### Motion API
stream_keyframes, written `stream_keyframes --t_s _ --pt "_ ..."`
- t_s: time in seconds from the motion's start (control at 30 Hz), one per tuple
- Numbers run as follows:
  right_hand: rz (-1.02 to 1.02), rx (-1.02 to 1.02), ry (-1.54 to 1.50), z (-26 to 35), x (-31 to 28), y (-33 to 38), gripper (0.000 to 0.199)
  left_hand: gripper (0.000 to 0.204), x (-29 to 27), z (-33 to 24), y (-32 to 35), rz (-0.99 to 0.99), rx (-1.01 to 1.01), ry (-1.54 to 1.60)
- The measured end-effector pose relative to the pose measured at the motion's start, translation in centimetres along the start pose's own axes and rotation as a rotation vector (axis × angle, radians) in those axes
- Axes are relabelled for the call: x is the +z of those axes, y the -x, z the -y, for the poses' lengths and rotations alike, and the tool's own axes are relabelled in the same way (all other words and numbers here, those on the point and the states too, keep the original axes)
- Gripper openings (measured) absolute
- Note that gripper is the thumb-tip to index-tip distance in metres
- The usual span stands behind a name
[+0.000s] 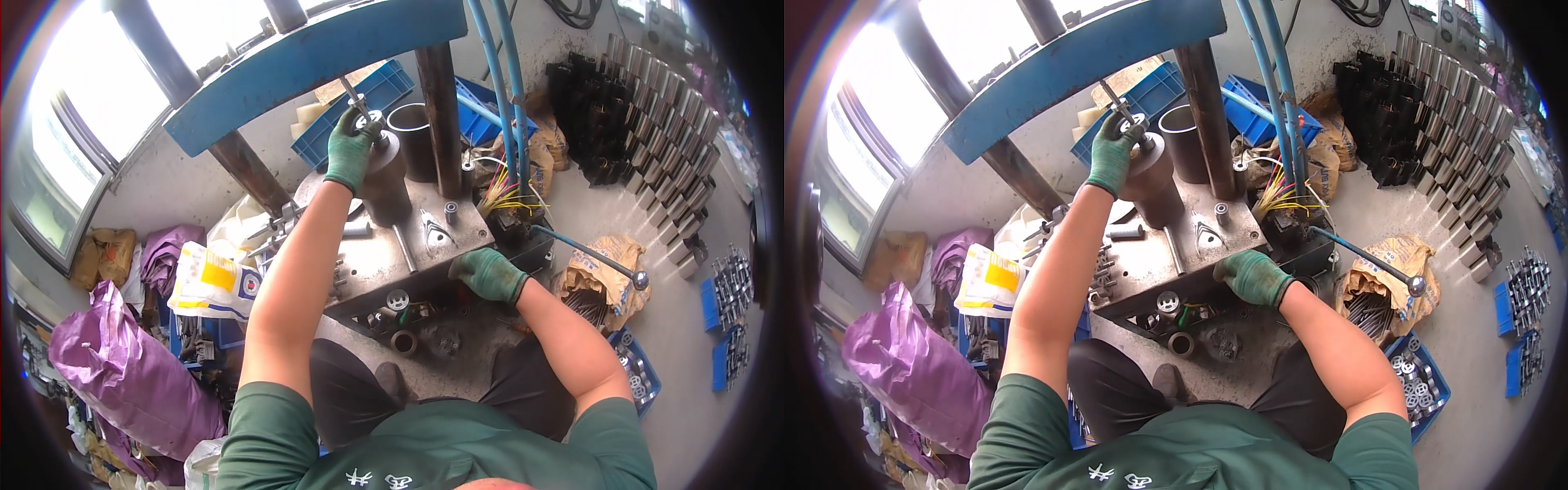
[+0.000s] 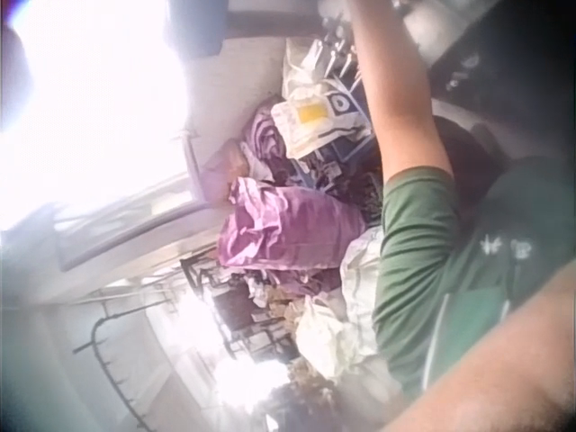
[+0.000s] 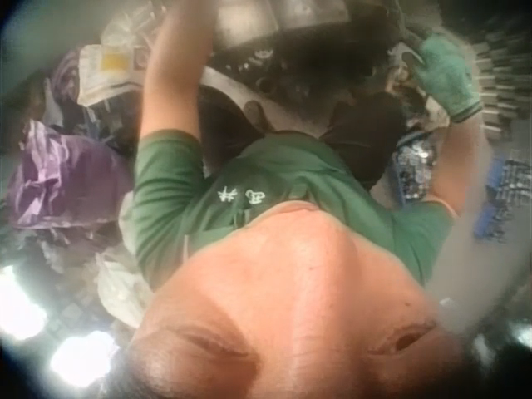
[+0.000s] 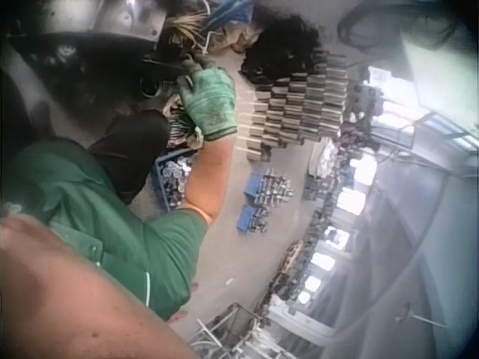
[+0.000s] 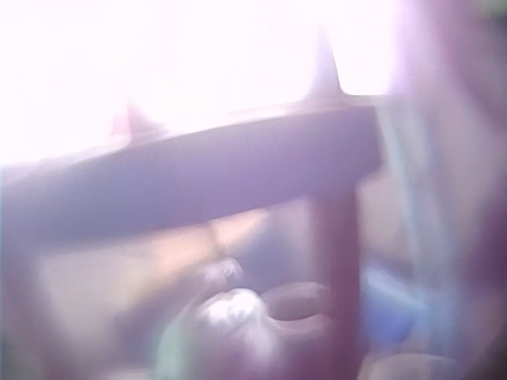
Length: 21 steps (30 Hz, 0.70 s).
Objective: The person assembles metal components by placing small circular parts onto a larger vertical rod, securing them with fasteners, and using a lever-operated press to seat them.
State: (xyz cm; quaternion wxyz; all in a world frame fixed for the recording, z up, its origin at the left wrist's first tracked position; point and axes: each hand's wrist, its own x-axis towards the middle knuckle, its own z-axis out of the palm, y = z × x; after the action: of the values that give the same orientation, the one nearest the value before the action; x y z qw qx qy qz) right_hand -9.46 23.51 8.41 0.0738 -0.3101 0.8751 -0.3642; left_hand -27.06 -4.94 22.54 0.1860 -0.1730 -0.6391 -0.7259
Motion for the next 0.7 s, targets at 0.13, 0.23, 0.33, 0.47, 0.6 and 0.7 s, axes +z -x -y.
stream_keyframes --t_s 0.13,0.23,0.33,0.47,0.6,0.7 --pt "0.032 -0.068 0.07 3.0 -0.1 0.6 0.026 0.057 0.1 -1.3 0.6 -0.034 -0.071 -0.014" --pt "0.064 -0.156 0.169 4.0 -0.8 1.4 0.029 0.057 0.4 -1.0 0.4 -0.022 -0.063 0.017" --pt "-0.012 -0.175 0.166 4.4 -2.0 2.9 0.029 0.056 0.4 -0.5 0.2 -0.031 -0.091 -0.068" --pt "-0.112 -0.227 0.353 7.9 -7.3 5.6 0.027 0.058 0.3 -0.1 0.2 -0.067 -0.116 -0.135" --pt "-0.105 -0.153 0.585 10.1 -13.9 9.5 0.032 0.057 0.5 -0.9 0.4 -0.098 -0.14 -0.132" --pt "0.039 0.039 0.73 9.9 -18.0 11.7 0.038 0.057 -0.2 -0.3 0.3 -0.081 -0.112 -0.174"
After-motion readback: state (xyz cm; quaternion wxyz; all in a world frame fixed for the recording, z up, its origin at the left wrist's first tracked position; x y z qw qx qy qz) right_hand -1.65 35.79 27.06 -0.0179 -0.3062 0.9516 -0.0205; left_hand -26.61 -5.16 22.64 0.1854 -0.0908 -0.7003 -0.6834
